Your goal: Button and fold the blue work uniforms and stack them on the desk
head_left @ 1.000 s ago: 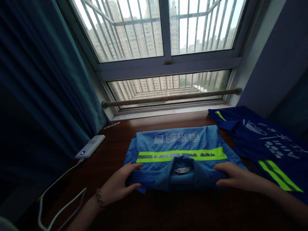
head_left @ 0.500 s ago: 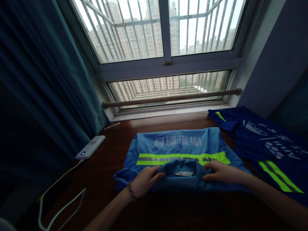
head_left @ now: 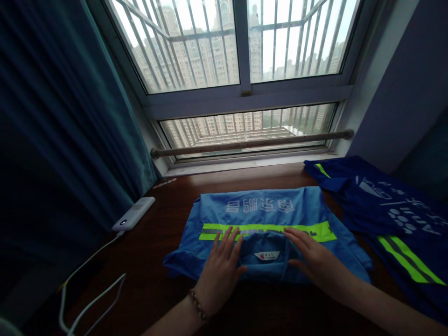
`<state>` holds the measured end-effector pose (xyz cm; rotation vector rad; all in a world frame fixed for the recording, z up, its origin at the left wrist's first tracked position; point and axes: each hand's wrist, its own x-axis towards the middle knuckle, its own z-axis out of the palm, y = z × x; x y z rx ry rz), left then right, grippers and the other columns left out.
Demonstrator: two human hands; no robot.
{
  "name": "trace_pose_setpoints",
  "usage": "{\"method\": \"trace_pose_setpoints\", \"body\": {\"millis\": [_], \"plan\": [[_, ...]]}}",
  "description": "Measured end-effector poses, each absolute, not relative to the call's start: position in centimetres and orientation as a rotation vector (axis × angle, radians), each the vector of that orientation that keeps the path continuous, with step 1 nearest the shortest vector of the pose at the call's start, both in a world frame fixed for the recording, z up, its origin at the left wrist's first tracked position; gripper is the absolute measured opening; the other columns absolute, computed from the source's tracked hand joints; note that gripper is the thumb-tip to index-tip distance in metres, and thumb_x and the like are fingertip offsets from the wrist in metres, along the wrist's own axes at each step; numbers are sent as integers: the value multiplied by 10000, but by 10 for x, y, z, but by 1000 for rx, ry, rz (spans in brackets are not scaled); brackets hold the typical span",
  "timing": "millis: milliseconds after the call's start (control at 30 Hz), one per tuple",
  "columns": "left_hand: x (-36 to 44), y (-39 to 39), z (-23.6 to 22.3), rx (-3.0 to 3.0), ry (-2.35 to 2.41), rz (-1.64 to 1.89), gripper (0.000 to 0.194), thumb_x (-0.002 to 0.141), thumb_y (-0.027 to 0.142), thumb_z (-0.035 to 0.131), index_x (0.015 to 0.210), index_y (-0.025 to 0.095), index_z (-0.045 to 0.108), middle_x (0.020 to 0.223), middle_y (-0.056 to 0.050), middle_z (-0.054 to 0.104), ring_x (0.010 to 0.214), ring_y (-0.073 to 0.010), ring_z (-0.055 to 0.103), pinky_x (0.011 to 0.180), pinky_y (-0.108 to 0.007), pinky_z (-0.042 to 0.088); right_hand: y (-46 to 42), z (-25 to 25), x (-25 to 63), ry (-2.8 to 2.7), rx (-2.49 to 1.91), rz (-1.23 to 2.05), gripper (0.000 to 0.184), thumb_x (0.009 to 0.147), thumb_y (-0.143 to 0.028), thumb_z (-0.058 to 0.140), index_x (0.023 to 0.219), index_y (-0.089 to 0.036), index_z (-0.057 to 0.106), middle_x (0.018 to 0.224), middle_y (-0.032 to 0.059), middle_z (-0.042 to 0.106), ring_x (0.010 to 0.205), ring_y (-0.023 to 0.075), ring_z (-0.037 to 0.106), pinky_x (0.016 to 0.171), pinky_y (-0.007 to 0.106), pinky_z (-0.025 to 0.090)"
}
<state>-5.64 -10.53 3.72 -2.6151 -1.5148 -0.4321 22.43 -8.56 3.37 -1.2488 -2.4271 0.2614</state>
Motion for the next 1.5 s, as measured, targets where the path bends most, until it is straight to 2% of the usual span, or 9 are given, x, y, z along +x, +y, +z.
{"method": "trace_pose_setpoints", "body": {"millis": [100,300,533,667,800,967,1100,1267,1500], "plan": [[-47,-99,28,-2761,-1456,-286,596,842,392,375,1362,222,139,1421,-81,188,1299,-266,136,1029,-506,188,-85,14,216,-2569,-1162,286,629,812,-379,448,1362,-208,195,1405,80,219,1273,249,215,1023,437,259],[-47,-82,7,-2898,-1569,-156,593,854,490,261,1366,240,98,1427,-50,167,1296,-219,168,1038,-459,188,-82,-8,218,-2659,-1239,385,634,846,-479,327,1377,-223,93,1433,68,83,1297,238,126,1046,458,168],[-69,-88,21,-2696,-1677,-203,563,860,459,274,1363,240,146,1421,-60,186,1299,-237,154,1026,-475,193,-86,9,234,-2581,-1333,302,646,826,-466,379,1374,-240,123,1441,51,54,1295,232,144,1032,404,237],[-115,-103,19,-2263,-1997,-109,538,848,452,295,1340,240,250,1415,-74,199,1299,-296,114,995,-560,138,-86,-9,286,-2273,-1633,-91,672,762,-531,435,1328,-199,289,1420,104,148,1262,347,180,978,512,255],[-148,-121,-1,-2002,-2322,90,569,824,504,282,1337,259,242,1427,-60,160,1295,-316,112,951,-596,168,-92,-41,332,-2000,-1888,-301,714,761,-613,320,1234,-87,413,1242,226,400,1101,372,407,838,513,380],[-161,-109,-8,-2159,-2335,126,642,787,581,292,1348,289,176,1440,-31,97,1300,-295,98,959,-566,188,-114,-41,334,-1977,-1862,-268,542,779,-574,345,1023,-145,570,955,162,559,898,289,531,735,398,442],[-173,-71,-1,-2268,-2233,123,634,781,576,327,1341,307,204,1436,-23,131,1300,-289,101,976,-567,140,-132,-31,327,-1971,-1830,-342,473,756,-575,397,859,-180,637,962,150,543,926,305,498,760,429,410],[-182,-35,9,-2354,-2221,154,617,786,568,328,1330,285,260,1423,-42,189,1288,-293,149,970,-558,170,-139,-25,316,-1995,-1842,-262,355,739,-485,490,845,-177,631,918,124,555,850,267,507,737,393,406],[-177,-39,4,-2326,-2158,7,525,835,513,243,1307,294,310,1408,-5,237,1295,-269,134,985,-564,114,-120,6,292,-1989,-2127,119,248,846,-281,292,689,-192,462,688,65,572,658,202,568,581,311,389]]}}
